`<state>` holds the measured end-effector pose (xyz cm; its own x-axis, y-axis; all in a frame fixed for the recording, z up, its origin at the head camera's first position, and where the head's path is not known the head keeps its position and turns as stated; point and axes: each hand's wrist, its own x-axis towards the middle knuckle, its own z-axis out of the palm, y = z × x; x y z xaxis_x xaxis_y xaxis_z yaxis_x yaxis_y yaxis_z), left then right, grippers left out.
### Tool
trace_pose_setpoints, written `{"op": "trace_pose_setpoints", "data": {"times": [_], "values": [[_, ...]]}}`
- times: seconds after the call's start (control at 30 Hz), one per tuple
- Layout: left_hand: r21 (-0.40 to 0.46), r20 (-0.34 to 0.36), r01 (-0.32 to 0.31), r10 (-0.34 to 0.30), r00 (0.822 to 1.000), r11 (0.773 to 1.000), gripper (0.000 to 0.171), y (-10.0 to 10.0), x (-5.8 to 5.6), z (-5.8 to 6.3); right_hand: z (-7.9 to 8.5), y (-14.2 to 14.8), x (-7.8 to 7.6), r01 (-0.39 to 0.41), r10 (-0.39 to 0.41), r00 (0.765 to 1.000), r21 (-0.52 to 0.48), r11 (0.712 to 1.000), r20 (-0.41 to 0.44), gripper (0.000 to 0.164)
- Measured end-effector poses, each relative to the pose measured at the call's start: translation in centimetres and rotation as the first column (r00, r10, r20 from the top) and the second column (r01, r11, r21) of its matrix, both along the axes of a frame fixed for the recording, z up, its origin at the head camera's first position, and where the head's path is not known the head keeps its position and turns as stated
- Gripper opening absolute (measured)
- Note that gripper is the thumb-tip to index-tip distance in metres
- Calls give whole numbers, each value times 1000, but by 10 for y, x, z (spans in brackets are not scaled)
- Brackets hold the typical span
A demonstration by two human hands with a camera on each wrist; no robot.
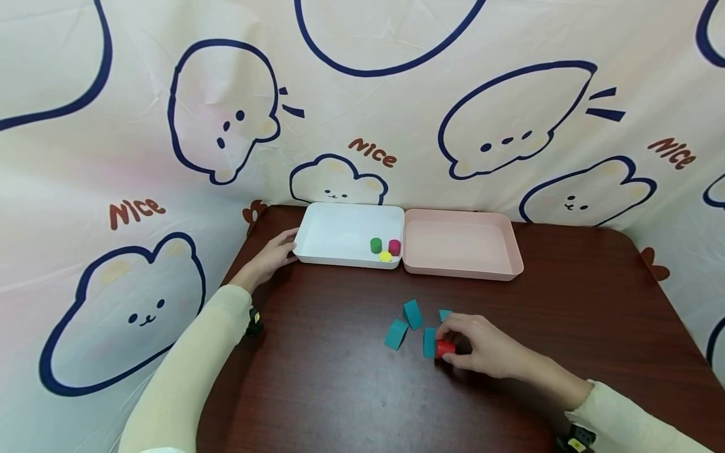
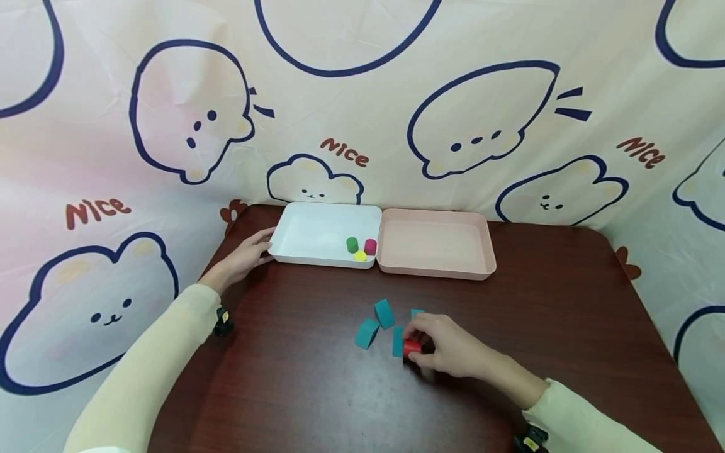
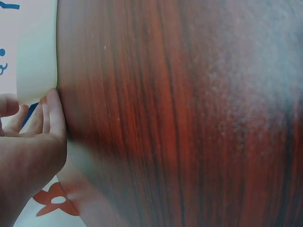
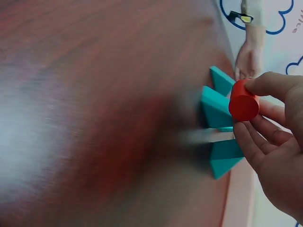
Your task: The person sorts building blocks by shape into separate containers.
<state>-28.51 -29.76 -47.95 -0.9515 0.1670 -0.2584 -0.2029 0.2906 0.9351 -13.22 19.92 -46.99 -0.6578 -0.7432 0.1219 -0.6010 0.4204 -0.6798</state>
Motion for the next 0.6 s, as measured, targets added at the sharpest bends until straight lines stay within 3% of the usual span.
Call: {"op": "trace_pose_setpoints", "data": {"times": [0.6], "values": [[-2,7,-1,1,1000,1000,56,0,1,0,43,-23,-43,6,-7,999,-22,1000,-34,31]]}}
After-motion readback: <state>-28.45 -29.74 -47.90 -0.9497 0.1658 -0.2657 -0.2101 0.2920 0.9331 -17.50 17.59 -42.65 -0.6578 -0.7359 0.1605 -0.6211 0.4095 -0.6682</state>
